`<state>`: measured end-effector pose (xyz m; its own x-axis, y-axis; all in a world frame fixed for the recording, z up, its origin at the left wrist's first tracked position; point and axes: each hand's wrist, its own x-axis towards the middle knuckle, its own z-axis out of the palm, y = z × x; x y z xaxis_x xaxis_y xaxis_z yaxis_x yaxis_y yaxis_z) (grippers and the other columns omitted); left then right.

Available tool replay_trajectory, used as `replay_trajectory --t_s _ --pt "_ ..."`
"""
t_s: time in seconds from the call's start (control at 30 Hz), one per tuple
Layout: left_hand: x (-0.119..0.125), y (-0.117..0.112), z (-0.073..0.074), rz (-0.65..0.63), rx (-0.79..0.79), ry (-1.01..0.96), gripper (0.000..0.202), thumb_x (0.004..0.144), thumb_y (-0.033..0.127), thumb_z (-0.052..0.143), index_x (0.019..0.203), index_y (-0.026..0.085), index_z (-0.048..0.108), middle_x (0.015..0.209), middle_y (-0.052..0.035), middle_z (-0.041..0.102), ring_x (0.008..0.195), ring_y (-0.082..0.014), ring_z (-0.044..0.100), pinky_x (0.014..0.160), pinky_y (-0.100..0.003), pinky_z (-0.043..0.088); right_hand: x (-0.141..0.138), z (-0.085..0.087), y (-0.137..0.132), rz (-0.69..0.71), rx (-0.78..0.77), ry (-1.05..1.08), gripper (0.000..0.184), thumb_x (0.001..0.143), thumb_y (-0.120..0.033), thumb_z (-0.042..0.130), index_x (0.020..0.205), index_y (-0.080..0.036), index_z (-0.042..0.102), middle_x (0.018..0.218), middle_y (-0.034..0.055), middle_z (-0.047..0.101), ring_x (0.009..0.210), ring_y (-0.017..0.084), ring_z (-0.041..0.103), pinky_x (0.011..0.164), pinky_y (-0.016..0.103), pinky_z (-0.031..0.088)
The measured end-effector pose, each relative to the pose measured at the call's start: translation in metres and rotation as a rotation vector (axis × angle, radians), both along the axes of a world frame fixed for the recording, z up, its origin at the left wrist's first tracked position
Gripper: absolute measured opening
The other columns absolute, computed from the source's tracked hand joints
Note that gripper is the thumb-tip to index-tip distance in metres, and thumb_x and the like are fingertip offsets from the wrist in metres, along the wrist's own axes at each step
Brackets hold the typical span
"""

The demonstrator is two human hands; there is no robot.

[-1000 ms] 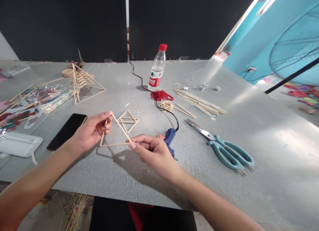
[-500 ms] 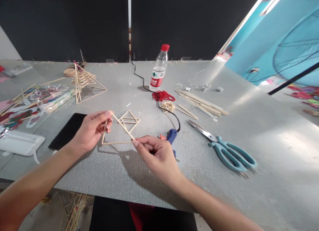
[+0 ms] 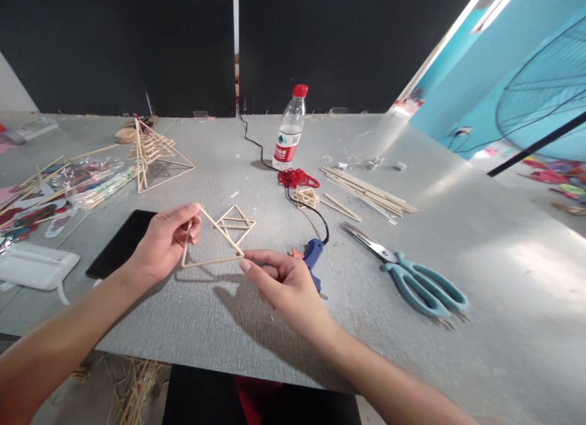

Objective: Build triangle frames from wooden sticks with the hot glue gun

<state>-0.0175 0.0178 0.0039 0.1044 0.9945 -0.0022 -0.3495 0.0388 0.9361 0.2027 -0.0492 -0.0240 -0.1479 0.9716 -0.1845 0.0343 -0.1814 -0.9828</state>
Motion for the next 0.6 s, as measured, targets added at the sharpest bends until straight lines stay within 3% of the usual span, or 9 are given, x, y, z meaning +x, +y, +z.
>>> replay_trajectory --t_s 0.17,0.37,0.47,0.6 --pt "0.0044 -0.0064 0.0007 -0.006 0.072 0.023 0.02 0.079 0.038 0.087 0.075 0.019 0.08 0.07 0.0008 0.066 0.053 -0.0054 0.052 0.051 -0.019 0.043 -0.0034 0.0036 0.0004 -0.029 0.062 -0.072 0.049 0.084 -0.064 0.074 0.089 -0.015 0.07 0.049 -0.0092 0.034 0.043 0.006 0.027 0.042 0.023 0.019" --pt "0.0056 -0.0079 -0.0035 -0.034 0.065 0.033 0.02 0.08 0.038 0.086 0.075 0.019 0.079 0.069 0.0008 0.066 0.054 -0.0056 0.052 0.051 -0.019 0.042 -0.004 0.0025 -0.0059 0.013 0.241 -0.125 0.04 0.093 -0.056 0.066 0.082 -0.017 0.063 0.048 -0.009 0.035 0.043 0.006 0.027 0.042 0.023 0.02" --pt "0.005 -0.0069 -0.0027 -0.035 0.033 0.024 0.023 0.078 0.039 0.086 0.075 0.018 0.078 0.07 0.0013 0.064 0.054 -0.0054 0.052 0.051 -0.019 0.041 -0.0039 0.0025 -0.006 0.034 0.216 -0.091 0.041 0.092 -0.057 0.067 0.084 -0.017 0.064 0.049 -0.0096 0.034 0.043 0.006 0.027 0.042 0.023 0.02" --pt "0.0047 -0.0057 0.0019 -0.012 -0.032 -0.009 0.027 0.073 0.04 0.089 0.07 0.017 0.075 0.066 0.0025 0.06 0.052 -0.0051 0.049 0.049 -0.019 0.038 -0.0043 0.0055 -0.0024 0.024 0.074 -0.027 0.051 0.084 -0.066 0.073 0.091 -0.016 0.068 0.048 -0.01 0.034 0.042 0.006 0.027 0.041 0.022 0.019"
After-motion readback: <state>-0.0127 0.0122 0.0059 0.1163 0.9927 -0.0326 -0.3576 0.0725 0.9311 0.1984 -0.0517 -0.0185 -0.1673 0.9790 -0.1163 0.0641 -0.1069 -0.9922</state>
